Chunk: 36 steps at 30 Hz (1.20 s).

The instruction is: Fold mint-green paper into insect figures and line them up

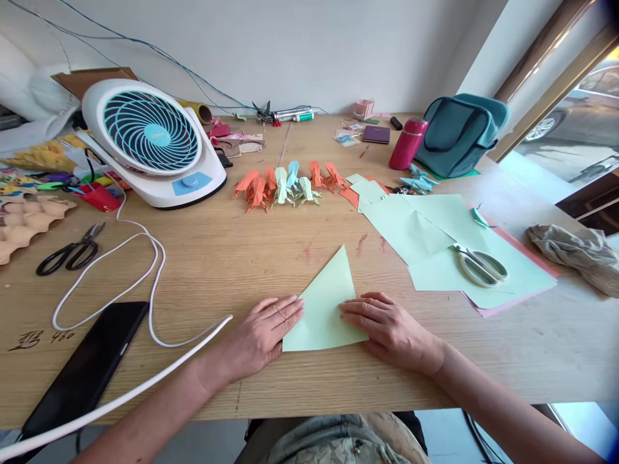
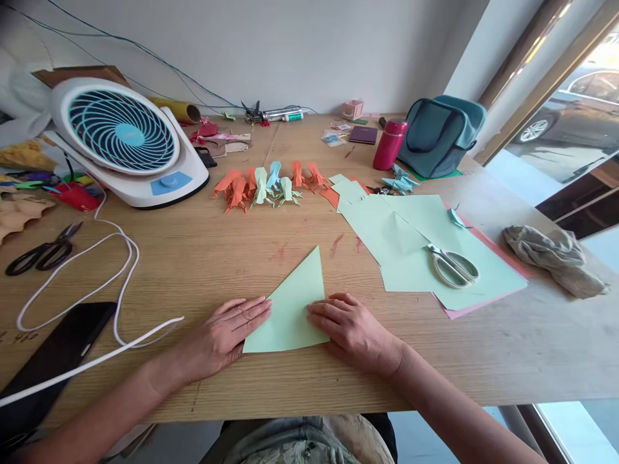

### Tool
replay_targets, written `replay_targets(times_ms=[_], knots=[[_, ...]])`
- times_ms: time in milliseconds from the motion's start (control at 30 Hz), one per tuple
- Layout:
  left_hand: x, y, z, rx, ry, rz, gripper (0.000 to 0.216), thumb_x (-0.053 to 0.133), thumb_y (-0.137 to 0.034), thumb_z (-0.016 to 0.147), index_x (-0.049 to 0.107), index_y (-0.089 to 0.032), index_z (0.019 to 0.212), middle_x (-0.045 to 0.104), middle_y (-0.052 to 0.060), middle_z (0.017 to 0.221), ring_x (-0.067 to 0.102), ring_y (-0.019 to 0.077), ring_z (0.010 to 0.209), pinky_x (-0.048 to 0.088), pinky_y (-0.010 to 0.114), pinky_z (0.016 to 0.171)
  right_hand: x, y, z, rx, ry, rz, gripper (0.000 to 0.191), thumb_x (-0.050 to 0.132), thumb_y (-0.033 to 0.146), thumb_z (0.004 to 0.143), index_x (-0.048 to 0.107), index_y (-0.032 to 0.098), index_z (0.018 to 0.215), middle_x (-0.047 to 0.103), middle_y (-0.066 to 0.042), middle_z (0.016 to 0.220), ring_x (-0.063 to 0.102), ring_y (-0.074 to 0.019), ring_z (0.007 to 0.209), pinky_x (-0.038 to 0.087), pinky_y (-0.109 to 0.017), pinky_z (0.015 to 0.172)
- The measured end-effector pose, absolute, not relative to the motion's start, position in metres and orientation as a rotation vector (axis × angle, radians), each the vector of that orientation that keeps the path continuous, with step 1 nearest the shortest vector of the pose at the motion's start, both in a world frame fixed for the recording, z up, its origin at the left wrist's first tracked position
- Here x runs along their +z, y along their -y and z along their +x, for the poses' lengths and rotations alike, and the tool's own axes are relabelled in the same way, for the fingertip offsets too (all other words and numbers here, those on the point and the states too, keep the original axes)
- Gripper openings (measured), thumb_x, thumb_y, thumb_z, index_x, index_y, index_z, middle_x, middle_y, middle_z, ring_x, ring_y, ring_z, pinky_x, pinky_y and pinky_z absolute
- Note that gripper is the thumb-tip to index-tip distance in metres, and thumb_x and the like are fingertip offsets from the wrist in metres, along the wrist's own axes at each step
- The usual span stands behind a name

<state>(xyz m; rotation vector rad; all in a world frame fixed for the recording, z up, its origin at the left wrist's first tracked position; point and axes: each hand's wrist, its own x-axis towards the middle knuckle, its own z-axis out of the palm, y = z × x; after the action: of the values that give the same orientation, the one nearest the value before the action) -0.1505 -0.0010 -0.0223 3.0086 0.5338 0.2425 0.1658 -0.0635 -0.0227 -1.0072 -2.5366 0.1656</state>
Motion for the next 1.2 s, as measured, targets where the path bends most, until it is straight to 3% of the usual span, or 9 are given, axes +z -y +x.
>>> replay_targets(times_ms=[200, 333, 533, 633, 767, 867, 967, 1067, 1200], knots=[[-0.015, 0.011, -0.157, 0.409, -0.612, 3.009, 0.037, 0.049, -0.015, 0.095, 0.054, -0.013, 0.131, 0.062, 0.012, 0.133, 0.053, 0.0264, 0.126, 0.042, 0.043, 0.104, -0.024, 0.064, 0.167, 0.195, 2.517, -0.996, 0.038, 0.051, 0.009, 0.085, 0.060, 0.013, 0.122, 0.065, -0.015, 0.129, 0.063, -0.0262, 0.109, 0.048, -0.046, 0.095], [-0.014, 0.012, -0.146, 0.400, -0.611, 2.945, 0.037, 0.056, -0.035, 0.095, 0.057, -0.012, 0.125, 0.065, 0.013, 0.122, 0.057, 0.0276, 0.114, 0.046, 0.042, 0.097, -0.025, 0.062, 0.167, 0.251, 2.498, -0.998, 0.036, 0.052, 0.011, 0.088, 0.059, 0.014, 0.123, 0.065, -0.015, 0.128, 0.063, -0.0246, 0.108, 0.048, -0.045, 0.094], [0.000, 0.009, -0.126, 0.364, -0.778, 2.830, 0.017, 0.049, -0.020, 0.096, 0.065, -0.018, 0.098, 0.070, 0.005, 0.095, 0.064, 0.0193, 0.087, 0.048, 0.032, 0.077, -0.019, 0.058, 0.166, 0.366, 2.420, -1.070, 0.029, 0.055, 0.015, 0.090, 0.062, 0.019, 0.118, 0.069, -0.011, 0.121, 0.065, -0.0235, 0.104, 0.049, -0.043, 0.093], [0.015, 0.002, -0.113, 0.196, -0.946, 2.769, 0.018, 0.052, -0.026, 0.095, 0.066, -0.020, 0.086, 0.069, 0.002, 0.080, 0.064, 0.0170, 0.073, 0.042, 0.028, 0.063, -0.012, 0.053, 0.163, 0.459, 2.354, -1.140, 0.018, 0.054, 0.021, 0.095, 0.065, 0.020, 0.109, 0.073, -0.009, 0.107, 0.068, -0.0219, 0.094, 0.051, -0.039, 0.088], [0.030, -0.016, -0.095, -0.056, -1.098, 2.682, 0.020, 0.056, -0.030, 0.091, 0.064, -0.021, 0.076, 0.070, 0.001, 0.074, 0.064, 0.0180, 0.067, 0.033, 0.027, 0.055, -0.005, 0.043, 0.159, 0.557, 2.195, -1.360, 0.015, 0.054, 0.028, 0.096, 0.067, 0.022, 0.101, 0.073, -0.004, 0.085, 0.068, -0.0182, 0.072, 0.051, -0.030, 0.068], [0.034, -0.034, -0.087, -0.150, -1.126, 2.582, 0.025, 0.057, -0.036, 0.090, 0.062, -0.022, 0.071, 0.062, -0.001, 0.059, 0.056, 0.0168, 0.055, 0.029, 0.027, 0.053, -0.002, 0.036, 0.157, 0.623, 2.092, -1.519, 0.016, 0.059, 0.028, 0.092, 0.066, 0.023, 0.106, 0.064, 0.004, 0.063, 0.061, -0.0154, 0.056, 0.046, -0.026, 0.056], [0.034, -0.049, -0.084, -0.191, -1.082, 2.472, 0.026, 0.057, -0.038, 0.088, 0.059, -0.022, 0.069, 0.055, -0.004, 0.054, 0.047, 0.0140, 0.049, 0.027, 0.026, 0.053, -0.003, 0.032, 0.156, 0.690, 2.040, -1.543, 0.020, 0.059, 0.026, 0.090, 0.063, 0.024, 0.109, 0.054, 0.008, 0.053, 0.055, -0.0138, 0.049, 0.045, -0.025, 0.053], [0.032, -0.058, -0.084, -0.204, -1.043, 2.395, 0.028, 0.058, -0.039, 0.087, 0.054, -0.021, 0.066, 0.052, -0.005, 0.054, 0.044, 0.0123, 0.050, 0.025, 0.024, 0.053, -0.007, 0.031, 0.154, 0.692, 1.987, -1.507, 0.018, 0.058, 0.024, 0.090, 0.061, 0.024, 0.108, 0.057, 0.006, 0.059, 0.054, -0.0131, 0.050, 0.045, -0.024, 0.053], [0.029, -0.062, -0.084, -0.201, -1.049, 2.349, 0.029, 0.056, -0.039, 0.086, 0.052, -0.020, 0.065, 0.051, -0.005, 0.054, 0.043, 0.0116, 0.051, 0.025, 0.024, 0.053, -0.014, 0.030, 0.152, 0.580, 1.990, -1.420, 0.013, 0.056, 0.018, 0.091, 0.060, 0.023, 0.103, 0.065, -0.004, 0.096, 0.059, -0.0136, 0.061, 0.050, -0.028, 0.060]])
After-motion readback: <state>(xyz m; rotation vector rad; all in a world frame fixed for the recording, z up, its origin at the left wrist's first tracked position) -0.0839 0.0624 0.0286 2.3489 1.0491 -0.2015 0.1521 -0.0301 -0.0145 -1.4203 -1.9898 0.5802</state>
